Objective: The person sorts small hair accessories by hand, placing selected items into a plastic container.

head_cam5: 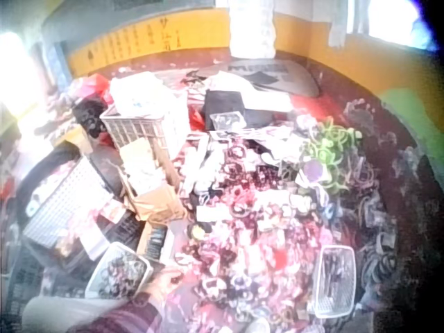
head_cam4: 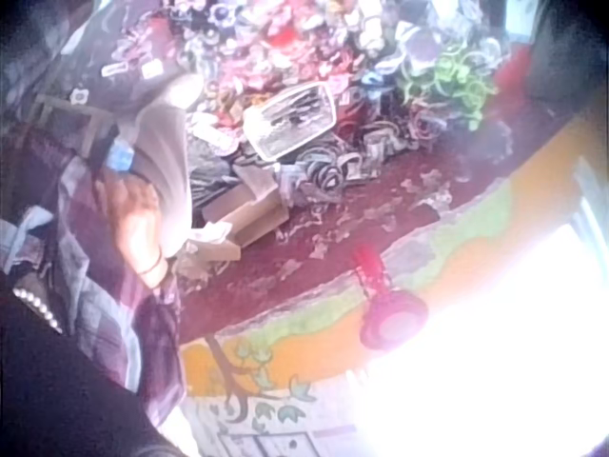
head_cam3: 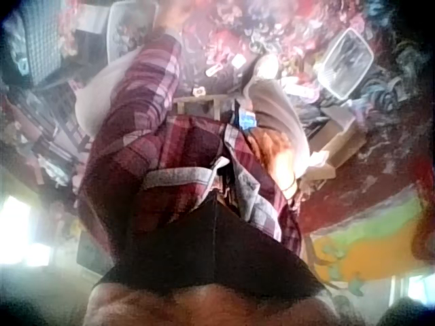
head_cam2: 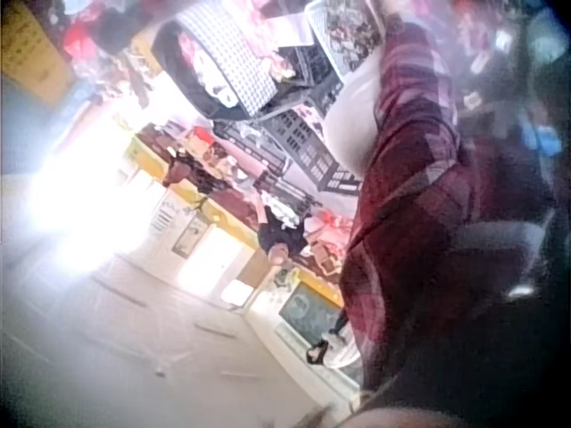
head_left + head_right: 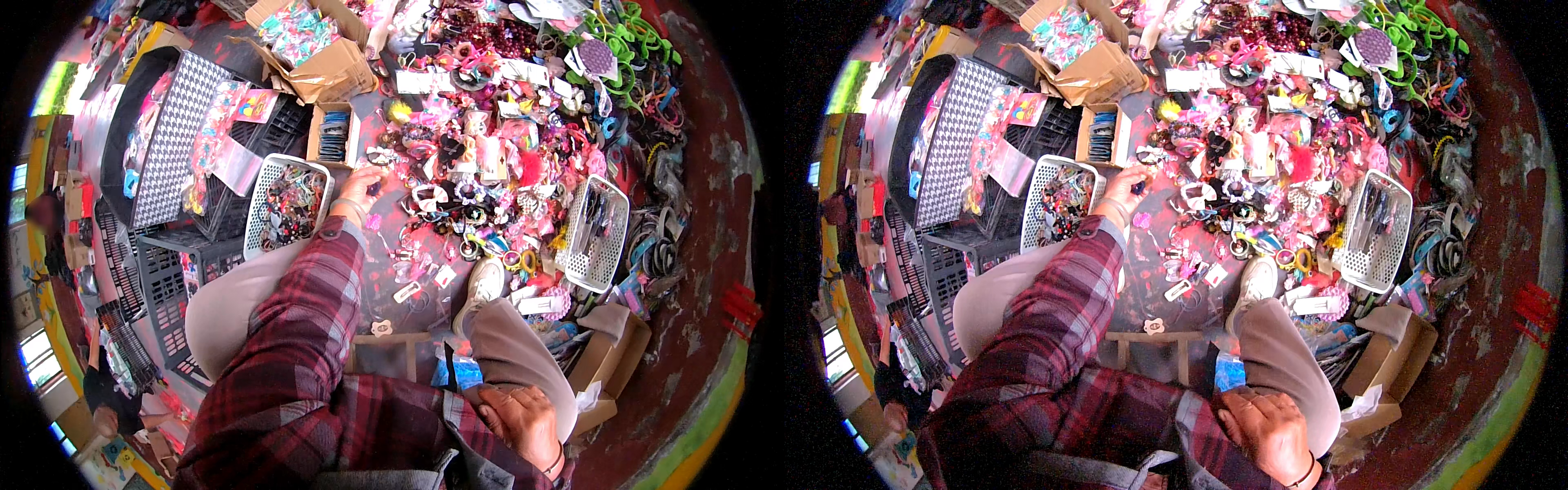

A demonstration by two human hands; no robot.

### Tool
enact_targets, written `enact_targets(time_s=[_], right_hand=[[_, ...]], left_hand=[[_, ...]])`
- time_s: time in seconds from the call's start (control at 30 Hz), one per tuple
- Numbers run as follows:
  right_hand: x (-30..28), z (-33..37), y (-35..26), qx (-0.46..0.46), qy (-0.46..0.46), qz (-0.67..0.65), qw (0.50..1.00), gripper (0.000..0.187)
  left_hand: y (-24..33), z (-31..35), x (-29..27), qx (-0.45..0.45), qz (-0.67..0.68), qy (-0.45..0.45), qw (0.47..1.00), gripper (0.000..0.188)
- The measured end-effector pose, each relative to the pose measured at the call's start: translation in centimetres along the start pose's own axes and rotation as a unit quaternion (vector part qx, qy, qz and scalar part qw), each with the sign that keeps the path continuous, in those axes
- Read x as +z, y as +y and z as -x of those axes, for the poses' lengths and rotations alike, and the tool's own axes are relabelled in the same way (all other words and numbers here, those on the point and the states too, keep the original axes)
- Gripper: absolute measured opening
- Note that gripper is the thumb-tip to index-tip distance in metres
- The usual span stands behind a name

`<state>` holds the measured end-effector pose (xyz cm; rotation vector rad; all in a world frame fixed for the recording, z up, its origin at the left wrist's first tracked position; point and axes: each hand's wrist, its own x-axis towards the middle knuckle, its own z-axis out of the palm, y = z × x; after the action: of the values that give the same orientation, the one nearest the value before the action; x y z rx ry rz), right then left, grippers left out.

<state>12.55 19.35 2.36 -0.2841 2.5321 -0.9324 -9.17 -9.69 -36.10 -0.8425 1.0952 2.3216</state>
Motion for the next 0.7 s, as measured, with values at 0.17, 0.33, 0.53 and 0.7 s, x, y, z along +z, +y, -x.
enact_targets(time_s=[0.17, 0.33, 0.53, 0.7], right_hand=[[-0.2, -0.1, 0.2, -0.001, -0.010, 0.018, 1.000, 0.020], [0.2, -0.1, 1.1, 0.024, -0.015, 0.029, 0.999, 0.021], [-0.1, -0.3, 1.4, 0.015, -0.022, 0.019, 0.999, 0.020], [-0.1, -0.4, 1.0, 0.011, -0.022, 0.037, 0.999, 0.020]], left_hand=[[-0.6, -4.3, 1.8, 0.079, -0.237, 0.038, 0.967, 0.020], [-0.9, -6.1, 8.6, 0.146, -0.381, 0.081, 0.909, 0.030], [-2.8, -11.2, 5.5, 0.155, -0.578, 0.097, 0.795, 0.023], [-2.8, -8.6, 5.7, 0.266, -0.593, 0.045, 0.759, 0.014]])
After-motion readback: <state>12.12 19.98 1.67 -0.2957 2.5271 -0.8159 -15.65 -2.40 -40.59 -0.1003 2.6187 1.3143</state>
